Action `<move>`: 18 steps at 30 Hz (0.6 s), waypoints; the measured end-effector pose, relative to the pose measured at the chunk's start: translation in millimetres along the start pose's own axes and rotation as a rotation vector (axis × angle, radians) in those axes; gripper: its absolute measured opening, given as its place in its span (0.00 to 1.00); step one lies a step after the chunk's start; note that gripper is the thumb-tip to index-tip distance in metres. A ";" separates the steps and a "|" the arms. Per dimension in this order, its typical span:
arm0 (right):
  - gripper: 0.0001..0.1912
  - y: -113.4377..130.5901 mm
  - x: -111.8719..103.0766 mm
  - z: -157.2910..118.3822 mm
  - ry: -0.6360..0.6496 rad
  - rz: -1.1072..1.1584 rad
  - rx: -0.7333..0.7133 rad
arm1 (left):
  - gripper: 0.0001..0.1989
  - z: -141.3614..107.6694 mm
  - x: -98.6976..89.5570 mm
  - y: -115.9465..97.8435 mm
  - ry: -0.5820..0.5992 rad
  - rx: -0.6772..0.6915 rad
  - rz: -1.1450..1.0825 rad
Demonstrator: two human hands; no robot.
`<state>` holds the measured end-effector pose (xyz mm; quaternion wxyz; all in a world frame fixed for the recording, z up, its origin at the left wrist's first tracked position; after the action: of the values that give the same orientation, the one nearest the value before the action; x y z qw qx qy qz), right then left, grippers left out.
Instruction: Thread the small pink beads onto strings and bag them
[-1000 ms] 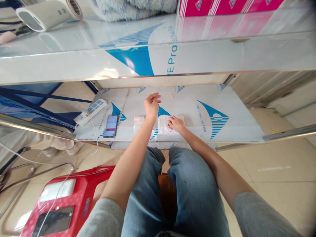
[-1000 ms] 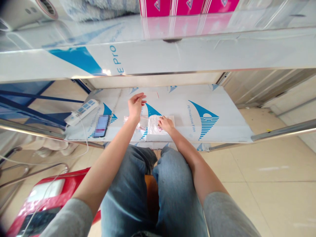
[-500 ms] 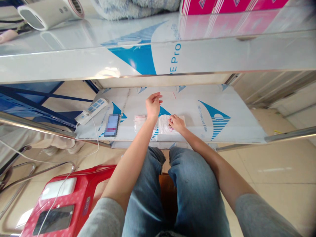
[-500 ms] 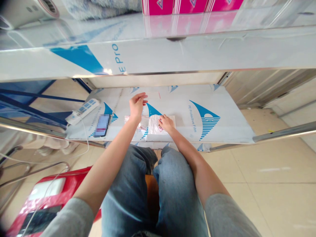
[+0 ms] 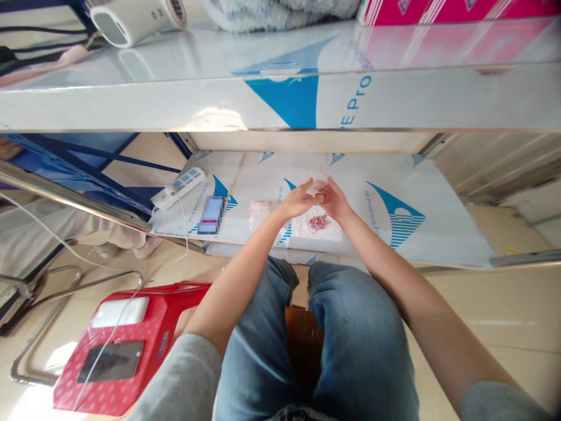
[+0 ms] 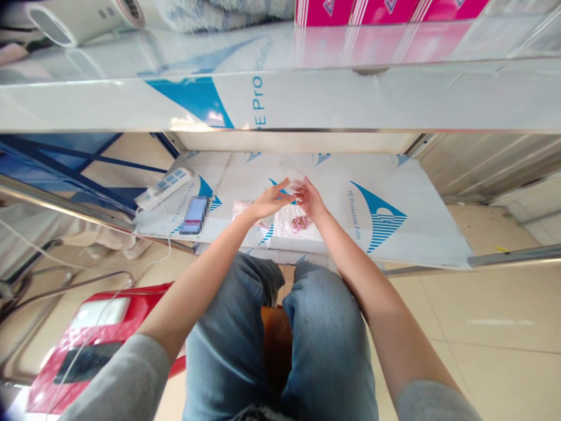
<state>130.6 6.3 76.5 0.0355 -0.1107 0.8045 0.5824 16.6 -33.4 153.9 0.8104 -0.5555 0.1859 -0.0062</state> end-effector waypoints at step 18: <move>0.08 -7.2 151.1 -4.2 0.386 -0.382 0.118 | 0.19 -138.3 -153.0 156.5 -0.198 -0.608 0.525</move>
<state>-14.5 -20.5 43.0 -0.0028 -0.3667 0.7937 0.4854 -199.2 -64.6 14.3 0.5975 -0.7011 0.2359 0.3095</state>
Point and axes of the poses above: each hand's wrist, its own z-axis towards the middle knuckle, its own x-axis out of the palm, y = z × x, the point moved 10 cm from there along z, towards the middle knuckle, and after that the axes turned 14 degrees about x, right-handed, at the moved point
